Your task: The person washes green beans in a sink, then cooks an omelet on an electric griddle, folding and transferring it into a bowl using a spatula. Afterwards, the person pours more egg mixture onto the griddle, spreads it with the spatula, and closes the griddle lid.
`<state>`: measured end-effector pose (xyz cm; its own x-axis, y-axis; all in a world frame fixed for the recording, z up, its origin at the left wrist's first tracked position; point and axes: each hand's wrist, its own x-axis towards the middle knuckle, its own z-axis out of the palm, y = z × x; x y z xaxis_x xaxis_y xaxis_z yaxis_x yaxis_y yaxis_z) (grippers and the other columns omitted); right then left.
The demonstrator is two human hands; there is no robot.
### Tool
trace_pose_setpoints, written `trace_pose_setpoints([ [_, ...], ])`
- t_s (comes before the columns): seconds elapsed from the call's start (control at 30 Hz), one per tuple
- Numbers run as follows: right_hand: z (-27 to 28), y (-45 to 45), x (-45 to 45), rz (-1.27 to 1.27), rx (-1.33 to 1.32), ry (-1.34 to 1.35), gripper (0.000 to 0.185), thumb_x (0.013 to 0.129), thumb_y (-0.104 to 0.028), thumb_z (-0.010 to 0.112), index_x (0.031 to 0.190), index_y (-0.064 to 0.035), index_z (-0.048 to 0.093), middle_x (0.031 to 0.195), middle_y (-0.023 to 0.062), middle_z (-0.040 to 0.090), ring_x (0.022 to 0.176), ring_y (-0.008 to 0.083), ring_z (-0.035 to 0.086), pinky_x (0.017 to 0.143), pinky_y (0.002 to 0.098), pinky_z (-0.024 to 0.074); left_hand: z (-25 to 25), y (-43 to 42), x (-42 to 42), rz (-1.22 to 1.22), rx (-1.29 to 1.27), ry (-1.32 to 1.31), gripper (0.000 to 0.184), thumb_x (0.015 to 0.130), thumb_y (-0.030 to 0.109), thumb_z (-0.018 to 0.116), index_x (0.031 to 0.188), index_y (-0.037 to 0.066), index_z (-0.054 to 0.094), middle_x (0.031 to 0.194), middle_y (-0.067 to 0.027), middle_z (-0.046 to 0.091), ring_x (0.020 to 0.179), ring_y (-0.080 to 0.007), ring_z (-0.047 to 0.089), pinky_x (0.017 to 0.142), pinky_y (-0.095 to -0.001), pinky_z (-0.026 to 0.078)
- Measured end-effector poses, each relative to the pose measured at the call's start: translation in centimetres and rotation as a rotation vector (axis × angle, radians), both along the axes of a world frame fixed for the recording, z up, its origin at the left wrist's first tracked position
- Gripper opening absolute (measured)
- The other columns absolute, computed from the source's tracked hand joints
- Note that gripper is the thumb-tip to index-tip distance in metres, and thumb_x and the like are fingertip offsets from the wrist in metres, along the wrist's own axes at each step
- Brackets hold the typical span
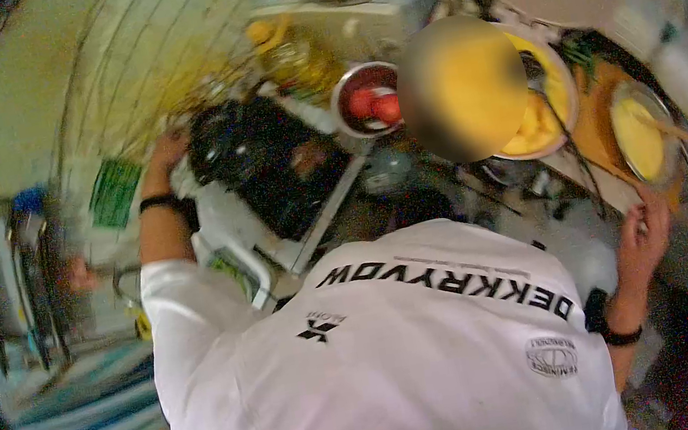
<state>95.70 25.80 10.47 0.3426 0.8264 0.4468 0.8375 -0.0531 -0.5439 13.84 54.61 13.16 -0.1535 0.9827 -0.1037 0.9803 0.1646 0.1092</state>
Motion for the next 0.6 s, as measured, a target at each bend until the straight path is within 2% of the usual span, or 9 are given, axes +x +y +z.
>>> trace_pose_setpoints([
  [0.03,0.4,0.2,-0.5,0.006,-0.021,0.033,0.028,0.081,0.000,0.054,0.109,-0.0021,0.058,0.102,0.0134,0.056,0.087,0.0252,0.055,0.077,0.0323,0.0457,-0.5,-0.6,-0.1,-0.094,0.176,0.077,0.041,0.075,0.026,0.061,0.105,-0.002,0.062,0.103,-0.0262,0.061,0.101,-0.0384,0.058,0.088,-0.0406,0.046],
  [0.07,0.8,0.7,-1.0,0.009,-0.039,0.064,0.031,0.080,0.000,0.054,0.110,-0.0030,0.057,0.102,0.0132,0.056,0.087,0.0249,0.055,0.077,0.0323,0.0454,1.5,-3.2,3.7,-0.060,0.269,-0.165,0.036,0.076,0.019,0.062,0.103,-0.005,0.062,0.103,-0.0264,0.061,0.100,-0.0367,0.059,0.086,-0.0393,0.047],
  [0.1,1.1,1.1,-1.3,0.060,-0.037,-0.006,0.034,0.078,-0.001,0.057,0.112,-0.0036,0.055,0.104,0.0135,0.054,0.092,0.0247,0.054,0.079,0.0335,0.0448,3.2,-4.5,6.6,-0.061,0.257,-0.039,0.039,0.076,0.017,0.063,0.107,-0.007,0.059,0.107,-0.0249,0.061,0.101,-0.0344,0.060,0.087,-0.0390,0.047],
  [0.2,1.6,2.2,-2.4,0.088,-0.080,-0.133,0.045,0.076,-0.007,0.065,0.118,-0.0026,0.050,0.116,0.0174,0.050,0.103,0.0367,0.050,0.095,0.0408,0.0370,1.1,-7.4,10.2,-0.188,0.430,-0.364,0.029,0.081,0.002,0.058,0.109,-0.004,0.056,0.102,-0.0166,0.062,0.098,-0.0281,0.061,0.084,-0.0344,0.048],
  [0.33,2.2,3.9,-4.5,0.110,-0.158,-0.217,0.051,0.073,-0.007,0.067,0.120,-0.0036,0.047,0.117,0.0182,0.048,0.103,0.0379,0.050,0.093,0.0426,0.0393,0.1,-12.1,20.1,-0.250,0.460,-0.338,0.018,0.081,0.002,0.060,0.100,0.001,0.062,0.092,-0.0102,0.061,0.076,-0.0170,0.058,0.070,-0.0288,0.047],
  [0.4,1.7,4.7,-4.8,0.117,-0.401,-0.146,0.053,0.072,-0.005,0.066,0.120,-0.0041,0.045,0.116,0.0182,0.047,0.102,0.0389,0.051,0.089,0.0440,0.0422,-2.2,-13.5,23.2,-0.340,0.518,-0.468,0.016,0.081,0.002,0.060,0.096,0.003,0.064,0.087,-0.0090,0.060,0.070,-0.0151,0.055,0.065,-0.0277,0.046],
  [0.5,0.5,5.6,-4.9,0.117,-0.497,-0.136,0.050,0.071,-0.003,0.063,0.118,-0.0043,0.046,0.113,0.0185,0.048,0.100,0.0391,0.052,0.083,0.0446,0.0455,-4.3,-14.9,26.3,-0.190,0.242,-0.611,0.017,0.081,0.001,0.059,0.097,0.001,0.064,0.088,-0.0096,0.061,0.071,-0.0157,0.057,0.065,-0.0274,0.046],
  [0.53,-0.2,6.0,-4.8,0.151,-0.456,-0.173,0.054,0.071,0.004,0.057,0.122,-0.0017,0.041,0.111,0.0202,0.048,0.098,0.0394,0.052,0.080,0.0448,0.0455,-4.6,-15.0,27.4,-0.195,0.242,-0.619,0.017,0.081,0.001,0.059,0.097,0.001,0.064,0.088,-0.0096,0.061,0.071,-0.0157,0.057,0.065,-0.0274,0.046],
  [0.6,-0.6,6.6,-4.8,0.151,-0.502,-0.222,0.053,0.071,0.005,0.056,0.121,-0.0008,0.041,0.110,0.0209,0.048,0.097,0.0397,0.052,0.080,0.0447,0.0456,-5.0,-15.1,29.0,-0.239,0.261,-0.652,0.015,0.082,0.001,0.058,0.096,-0.001,0.064,0.089,-0.0097,0.061,0.072,-0.0155,0.057,0.067,-0.0276,0.047],
])
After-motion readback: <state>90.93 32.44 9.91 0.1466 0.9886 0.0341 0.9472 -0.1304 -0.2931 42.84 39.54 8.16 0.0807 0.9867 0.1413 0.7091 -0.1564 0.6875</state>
